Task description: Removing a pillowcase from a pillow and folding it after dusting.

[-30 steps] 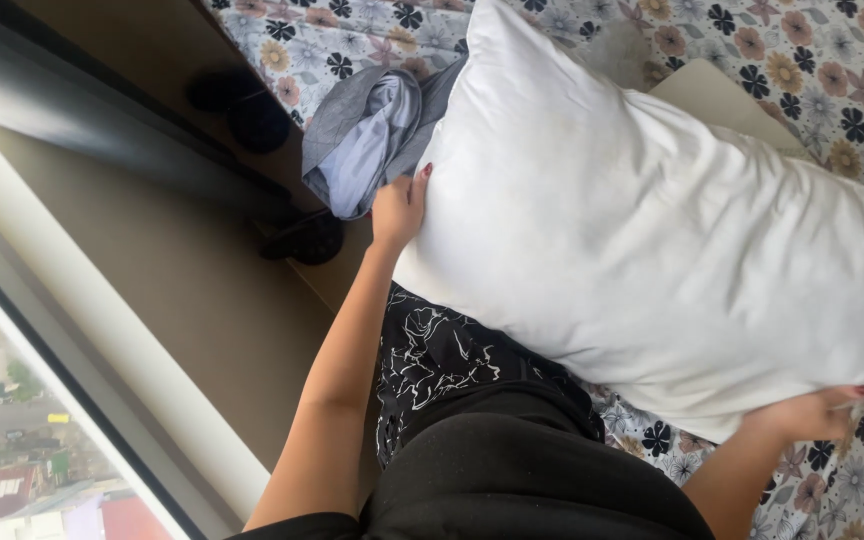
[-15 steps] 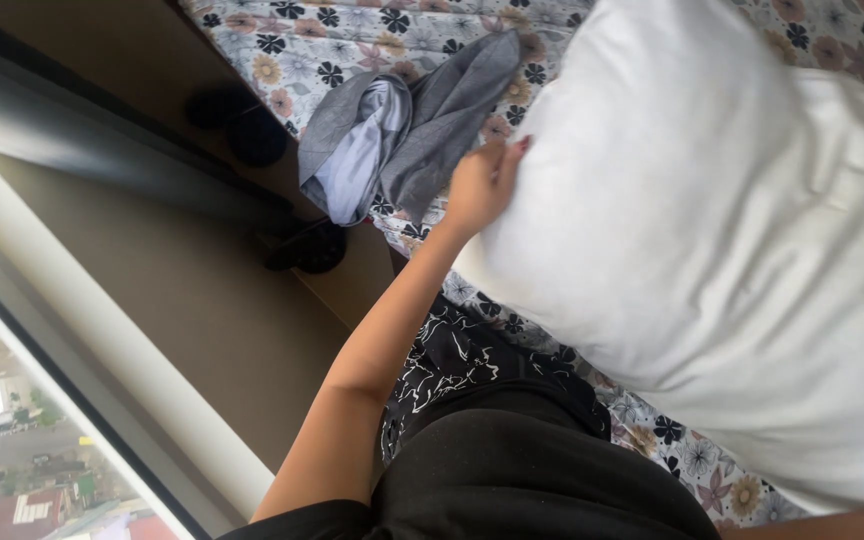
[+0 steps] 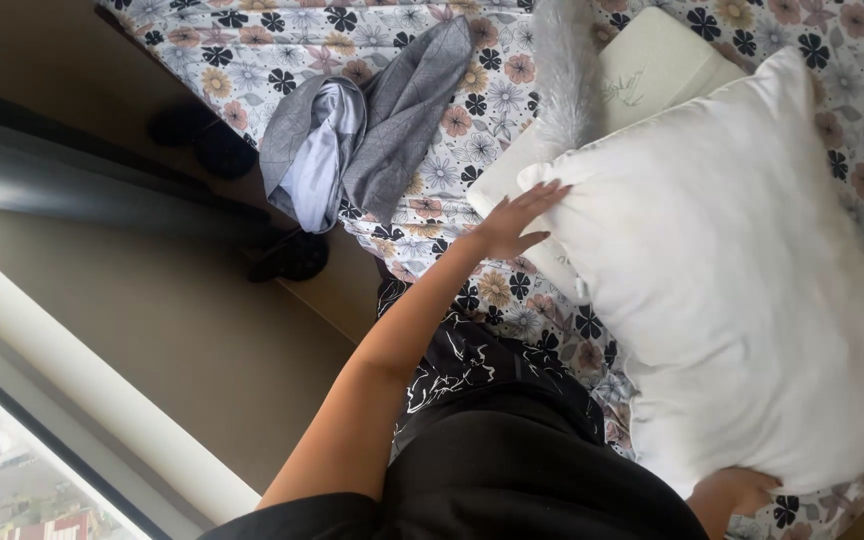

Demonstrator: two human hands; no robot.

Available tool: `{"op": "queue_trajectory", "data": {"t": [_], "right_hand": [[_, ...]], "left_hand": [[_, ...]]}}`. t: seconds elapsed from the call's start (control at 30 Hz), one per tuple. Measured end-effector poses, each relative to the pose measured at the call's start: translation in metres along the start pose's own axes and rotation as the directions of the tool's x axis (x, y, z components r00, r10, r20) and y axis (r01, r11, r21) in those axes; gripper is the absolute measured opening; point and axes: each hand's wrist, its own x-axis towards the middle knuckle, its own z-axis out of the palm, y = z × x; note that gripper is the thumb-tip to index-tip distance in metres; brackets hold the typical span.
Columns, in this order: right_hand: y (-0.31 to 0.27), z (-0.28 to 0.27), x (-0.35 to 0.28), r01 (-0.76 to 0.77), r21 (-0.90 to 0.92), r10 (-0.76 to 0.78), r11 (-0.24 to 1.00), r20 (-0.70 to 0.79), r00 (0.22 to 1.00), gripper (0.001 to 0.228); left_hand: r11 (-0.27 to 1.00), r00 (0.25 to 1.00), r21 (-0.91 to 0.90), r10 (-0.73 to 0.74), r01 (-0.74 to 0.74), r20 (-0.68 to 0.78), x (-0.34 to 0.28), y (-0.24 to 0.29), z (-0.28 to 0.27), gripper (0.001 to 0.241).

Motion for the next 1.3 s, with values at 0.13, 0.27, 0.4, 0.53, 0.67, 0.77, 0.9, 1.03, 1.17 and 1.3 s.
{"op": "queue_trajectory", "data": {"t": [0.13, 0.27, 0.4, 0.53, 0.67, 0.77, 0.9, 1.03, 1.17, 1.3], "right_hand": [[-0.015, 0.079, 0.05, 0.043, -0.093, -0.045, 0.995, -0.024, 0.999, 0.051], [-0.08, 0.174, 0.06, 0.411, 0.11, -0.409, 0.905, -0.046, 0.912, 0.048], [-0.269, 0.117, -0.02, 0.523, 0.574, -0.731, 0.63, 0.212, 0.648, 0.043], [-0.376, 0.051, -0.11, 0.492, 0.727, -0.857, 0.478, 0.265, 0.442, 0.038], [-0.401, -0.001, -0.193, 0.271, 0.888, -0.928, 0.371, 0.353, 0.115, 0.034], [-0.388, -0.01, -0.229, 0.153, 0.939, -0.937, 0.308, 0.327, -0.125, 0.033], [-0.393, -0.018, -0.239, 0.135, 0.955, -0.862, 0.263, 0.296, -0.413, 0.031], [-0.396, 0.013, -0.254, 0.082, 0.933, -0.812, 0.351, 0.347, -0.469, 0.031], [-0.426, 0.035, -0.279, -0.141, 0.84, -0.818, 0.524, 0.449, -0.36, 0.04], [-0.449, 0.057, -0.311, -0.102, 0.893, -0.848, 0.438, 0.374, -0.375, 0.078]], "left_hand": [[0.825, 0.894, -0.387, -0.448, 0.411, -0.005, -0.05, -0.061, 0.039, 0.063], [0.818, 0.751, -0.22, -0.575, 0.531, -0.325, -0.099, -0.125, 0.033, 0.045], [0.712, 0.516, -0.12, -0.603, 0.692, -0.608, -0.139, -0.188, 0.027, 0.046], [0.578, 0.359, -0.244, -0.73, 0.779, -0.582, -0.147, -0.191, -0.028, 0.052], [0.475, 0.355, -0.156, -0.804, 0.866, -0.477, -0.153, -0.233, -0.031, 0.032], [0.54, 0.377, -0.192, -0.76, 0.819, -0.53, -0.144, -0.233, -0.032, 0.041], [0.634, 0.397, -0.216, -0.676, 0.742, -0.62, -0.144, -0.292, 0.032, 0.034], [0.813, 0.508, -0.232, -0.528, 0.534, -0.681, -0.136, -0.17, 0.003, 0.023], [0.895, 0.708, -0.332, -0.44, 0.298, -0.552, -0.14, -0.035, 0.0, 0.034], [0.874, 0.819, -0.437, -0.405, 0.215, -0.407, -0.151, 0.037, 0.027, 0.038]]}}
